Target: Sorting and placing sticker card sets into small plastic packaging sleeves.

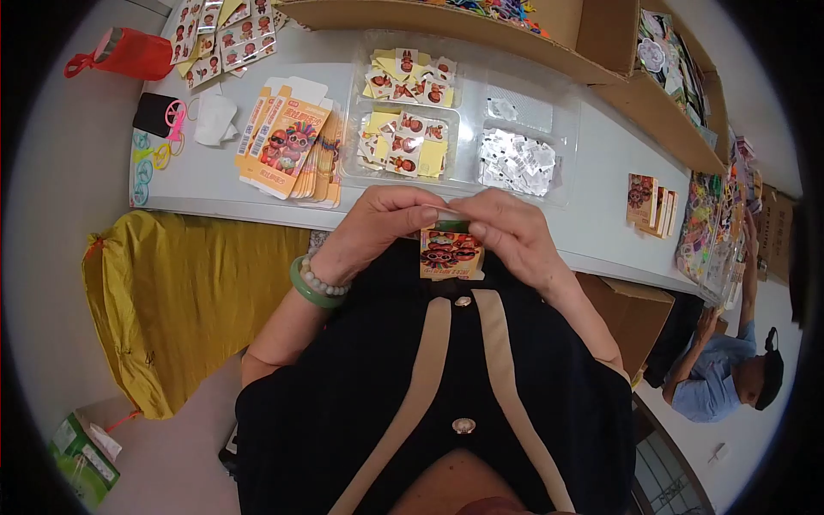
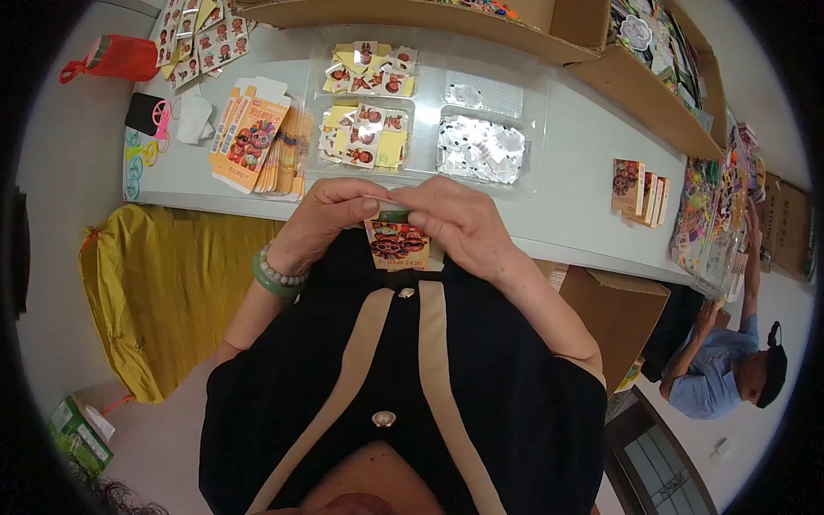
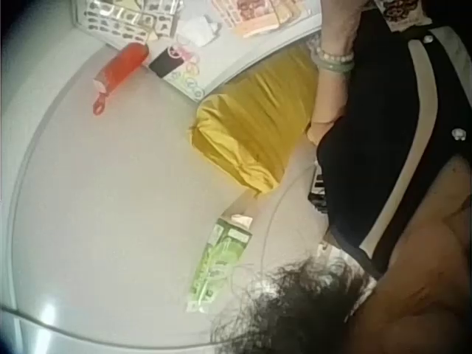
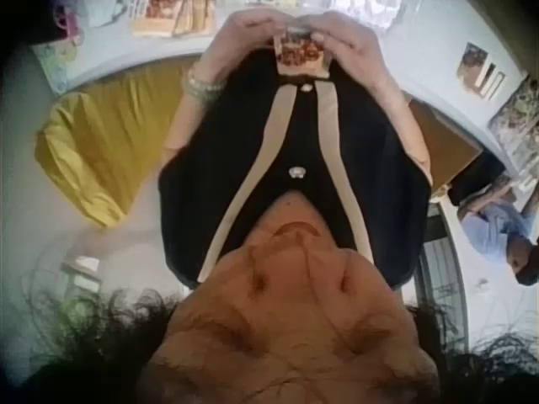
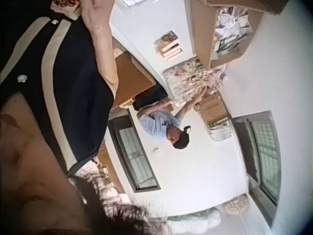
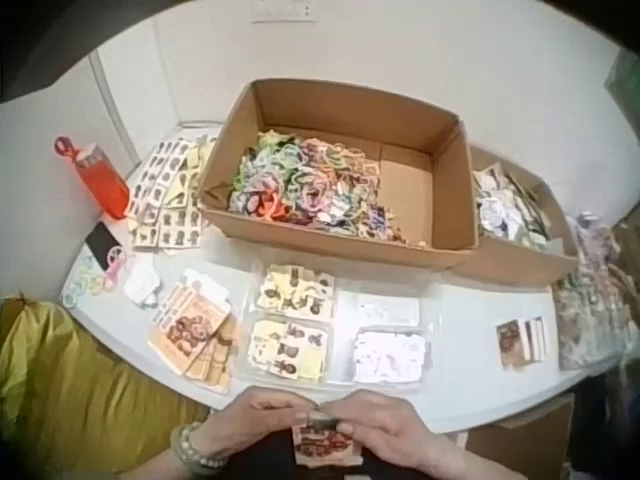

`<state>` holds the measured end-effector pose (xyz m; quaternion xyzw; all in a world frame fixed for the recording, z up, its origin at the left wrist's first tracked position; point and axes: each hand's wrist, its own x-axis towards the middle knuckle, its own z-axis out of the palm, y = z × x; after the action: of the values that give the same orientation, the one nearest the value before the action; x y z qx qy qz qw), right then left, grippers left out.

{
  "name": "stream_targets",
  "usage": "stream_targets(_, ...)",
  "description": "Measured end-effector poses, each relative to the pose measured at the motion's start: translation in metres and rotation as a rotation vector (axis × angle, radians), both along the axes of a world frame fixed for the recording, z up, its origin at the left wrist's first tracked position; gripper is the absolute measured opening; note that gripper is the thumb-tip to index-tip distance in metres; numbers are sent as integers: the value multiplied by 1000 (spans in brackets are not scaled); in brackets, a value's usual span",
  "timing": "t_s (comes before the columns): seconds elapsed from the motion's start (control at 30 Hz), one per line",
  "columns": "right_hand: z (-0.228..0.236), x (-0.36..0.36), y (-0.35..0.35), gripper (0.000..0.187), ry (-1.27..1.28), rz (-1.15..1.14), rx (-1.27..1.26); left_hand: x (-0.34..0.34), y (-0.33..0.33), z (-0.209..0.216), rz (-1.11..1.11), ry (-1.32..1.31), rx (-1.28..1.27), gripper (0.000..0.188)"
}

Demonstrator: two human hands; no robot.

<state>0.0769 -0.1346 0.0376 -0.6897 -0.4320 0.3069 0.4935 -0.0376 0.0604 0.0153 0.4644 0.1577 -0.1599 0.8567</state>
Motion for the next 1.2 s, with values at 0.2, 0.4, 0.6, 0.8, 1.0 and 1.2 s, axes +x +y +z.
stream_targets(0.2,12,3,-2,25,-189,53,10,0,1,4,-34,-94,-58,21)
stream_targets(0.4,24,-5,11,15,-13,-91,-194,6,0,11,-149,-313,562,21)
stream_targets(0.6,23,-6,14,11,142,-122,-192,1,-2,20,-54,-297,587,17)
stream_targets(0.8,23,-5,11,17,-209,18,-87,-5,2,8,-34,-298,494,22)
stream_targets(1.0,13,-7,1,23,-112,-4,-145,-14,6,2,-70,-375,535,28)
stream_targets(1.2,9,-8,-1,23,-47,40,-160,-23,-5,-5,-57,-404,588,30)
